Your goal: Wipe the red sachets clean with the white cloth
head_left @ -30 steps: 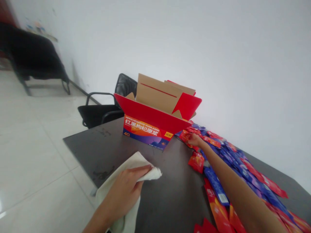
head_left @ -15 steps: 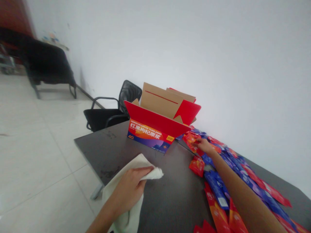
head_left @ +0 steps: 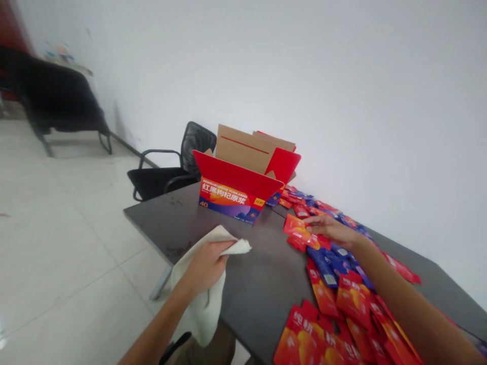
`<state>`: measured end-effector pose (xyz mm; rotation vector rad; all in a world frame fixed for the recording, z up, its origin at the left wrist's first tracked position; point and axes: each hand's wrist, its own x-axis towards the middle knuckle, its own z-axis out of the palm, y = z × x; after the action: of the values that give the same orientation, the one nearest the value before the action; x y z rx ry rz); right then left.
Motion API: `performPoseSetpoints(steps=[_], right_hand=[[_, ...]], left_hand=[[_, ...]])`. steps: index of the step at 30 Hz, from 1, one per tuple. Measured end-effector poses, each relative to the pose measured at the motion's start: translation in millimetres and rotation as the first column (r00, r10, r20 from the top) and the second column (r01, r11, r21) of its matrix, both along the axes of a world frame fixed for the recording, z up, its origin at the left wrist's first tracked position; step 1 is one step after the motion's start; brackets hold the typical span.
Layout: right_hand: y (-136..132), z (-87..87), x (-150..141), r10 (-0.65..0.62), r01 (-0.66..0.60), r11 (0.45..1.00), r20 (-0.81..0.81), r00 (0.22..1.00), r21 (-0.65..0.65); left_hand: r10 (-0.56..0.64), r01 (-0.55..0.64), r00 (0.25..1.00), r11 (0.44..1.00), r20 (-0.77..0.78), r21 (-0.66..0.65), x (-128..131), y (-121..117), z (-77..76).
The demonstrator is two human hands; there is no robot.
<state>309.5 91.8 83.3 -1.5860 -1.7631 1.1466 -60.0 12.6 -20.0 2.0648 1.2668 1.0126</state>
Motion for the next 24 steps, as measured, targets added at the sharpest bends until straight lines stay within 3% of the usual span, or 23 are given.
performPoseSetpoints(steps=[3, 5, 7, 14, 19, 24], right_hand=[[-23.4, -6.7, -35.0, 0.191, -0.19, 0.977, 0.001, 0.982, -0.097], [-29.0, -15.3, -57.4, 0.327, -0.329, 0.923, -0.044, 0.944, -0.2], [-26.6, -27.2, -74.1, 0.386, -0.392, 0.882, -0.078, 0.919, -0.263], [2.4, -66.5, -83.9, 0.39, -0.402, 0.867, -0.101, 0.915, -0.293], [14.4, -71.5, -85.2, 0.414, -0.428, 0.859, -0.113, 0.903, -0.281], [25.7, -72.0, -106.4, 0.446, -0.459, 0.856, -0.11, 0.888, -0.236]], left_hand=[[0.01, -0.009, 1.0, 1.0, -0.029, 0.029, -0.2, 0.2, -0.4], [0.017, -0.015, 0.999, 0.999, -0.042, 0.042, -0.2, 0.4, -0.6], [0.009, -0.007, 0.999, 0.999, -0.041, 0.05, 0.0, 0.7, -1.3], [0.016, -0.011, 0.998, 0.997, -0.061, 0.081, 1.2, 2.5, -6.0], [0.021, -0.016, 0.998, 0.996, -0.066, 0.087, 1.3, 1.7, -2.4], [-0.005, 0.008, 1.0, 0.995, -0.031, 0.104, 1.5, 1.4, -1.3]])
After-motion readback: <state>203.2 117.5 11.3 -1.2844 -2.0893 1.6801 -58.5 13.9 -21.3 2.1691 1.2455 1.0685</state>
